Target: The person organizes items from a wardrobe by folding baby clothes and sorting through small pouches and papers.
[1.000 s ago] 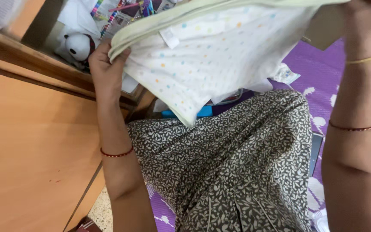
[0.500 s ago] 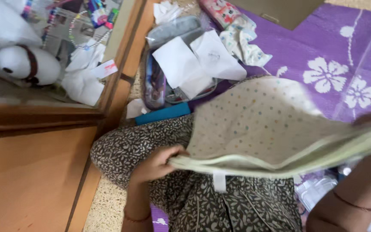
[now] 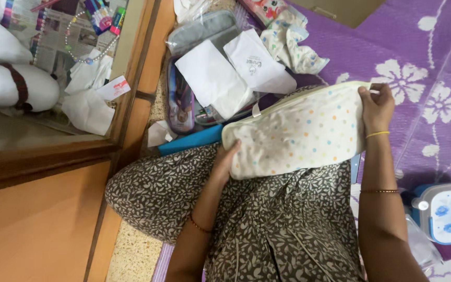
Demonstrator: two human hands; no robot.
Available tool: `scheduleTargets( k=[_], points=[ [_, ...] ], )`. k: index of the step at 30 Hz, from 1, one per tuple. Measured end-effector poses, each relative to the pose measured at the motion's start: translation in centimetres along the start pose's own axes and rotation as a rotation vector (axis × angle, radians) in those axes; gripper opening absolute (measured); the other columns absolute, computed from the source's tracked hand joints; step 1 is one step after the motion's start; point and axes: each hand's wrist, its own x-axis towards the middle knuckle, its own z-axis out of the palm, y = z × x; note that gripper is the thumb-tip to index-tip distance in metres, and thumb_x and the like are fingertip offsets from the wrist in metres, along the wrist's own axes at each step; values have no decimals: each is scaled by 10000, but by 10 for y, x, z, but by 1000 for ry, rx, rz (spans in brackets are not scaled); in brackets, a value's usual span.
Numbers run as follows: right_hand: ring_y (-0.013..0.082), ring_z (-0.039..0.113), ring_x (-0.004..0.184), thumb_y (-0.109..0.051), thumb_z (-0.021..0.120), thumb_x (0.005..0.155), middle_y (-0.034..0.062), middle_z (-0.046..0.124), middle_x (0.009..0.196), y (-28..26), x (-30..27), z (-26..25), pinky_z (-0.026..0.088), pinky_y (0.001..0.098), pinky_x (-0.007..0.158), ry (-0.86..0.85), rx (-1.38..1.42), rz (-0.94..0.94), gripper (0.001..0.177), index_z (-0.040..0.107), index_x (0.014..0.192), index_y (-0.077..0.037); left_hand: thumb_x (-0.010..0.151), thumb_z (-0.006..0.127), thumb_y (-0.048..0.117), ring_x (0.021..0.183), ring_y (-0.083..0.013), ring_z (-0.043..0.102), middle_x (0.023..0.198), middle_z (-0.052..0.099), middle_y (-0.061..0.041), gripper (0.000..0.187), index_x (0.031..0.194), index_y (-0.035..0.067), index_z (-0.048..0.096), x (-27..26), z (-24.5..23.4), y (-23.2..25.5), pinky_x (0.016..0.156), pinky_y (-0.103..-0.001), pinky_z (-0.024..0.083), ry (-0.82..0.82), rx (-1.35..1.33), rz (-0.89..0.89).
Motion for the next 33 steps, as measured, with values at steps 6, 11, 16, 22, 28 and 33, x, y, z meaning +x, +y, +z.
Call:
scheduleTargets(
  k=[6, 11, 16, 22, 28, 33],
  points=[
    [119, 690, 840, 20, 752, 1054, 90, 736, 1000, -15, 2, -31, 554, 227, 704, 171, 68, -174, 152, 642, 1156, -7, 976, 690, 245, 958, -112, 653, 1129, 695, -55, 427, 1299, -12, 580, -19, -2, 14, 865, -298, 549, 8, -79, 403],
    [183, 634, 806, -69, 805, 1005, 122, 727, 993, -55, -15, -24, 497, 337, 709, 132, -384, -113, 201, 665, 1141, -24, 927, 730, 234, 997, -201, 687, 1142, 723, -126, 476, 1311, -10, 590, 2, 3, 3, 860, -349, 553, 55, 380, 407],
    [322, 463, 1422, -145, 680, 1009, 160, 525, 1483, -84, -76, -4, 362, 470, 1199, -100, -509, -648, 449, 554, 1427, -40, 886, 761, 245, 1050, -326, 723, 1171, 733, -200, 534, 1334, 24, 570, -7, 1, -8, 893, -405, 557, 126, 663, 389],
    [371, 164, 1594, -482, 628, 948, 94, 289, 1705, -141, -129, 30, 89, 634, 1258, -415, -691, -588, 726, 434, 1592, -207, 930, 713, 252, 1021, -379, 717, 1175, 718, -232, 544, 1386, 32, 514, -22, 2, -5, 845, -433, 562, 258, 721, 444],
    [408, 130, 1578, -466, 523, 1023, 167, 212, 1715, -117, -103, 19, 138, 563, 1256, -391, -399, -404, 721, 352, 1624, -107, 944, 689, 271, 966, -380, 730, 1113, 728, -229, 521, 1390, 58, 526, -30, 15, 7, 817, -442, 568, 293, 744, 406],
    [347, 252, 1575, -430, 428, 1101, 193, 274, 1697, -49, -74, 7, 229, 413, 1271, -446, 91, -137, 701, 233, 1630, -14, 912, 723, 304, 968, -411, 709, 1097, 732, -231, 498, 1315, 44, 589, -36, 21, 14, 805, -470, 557, 331, 913, 394]
  ],
)
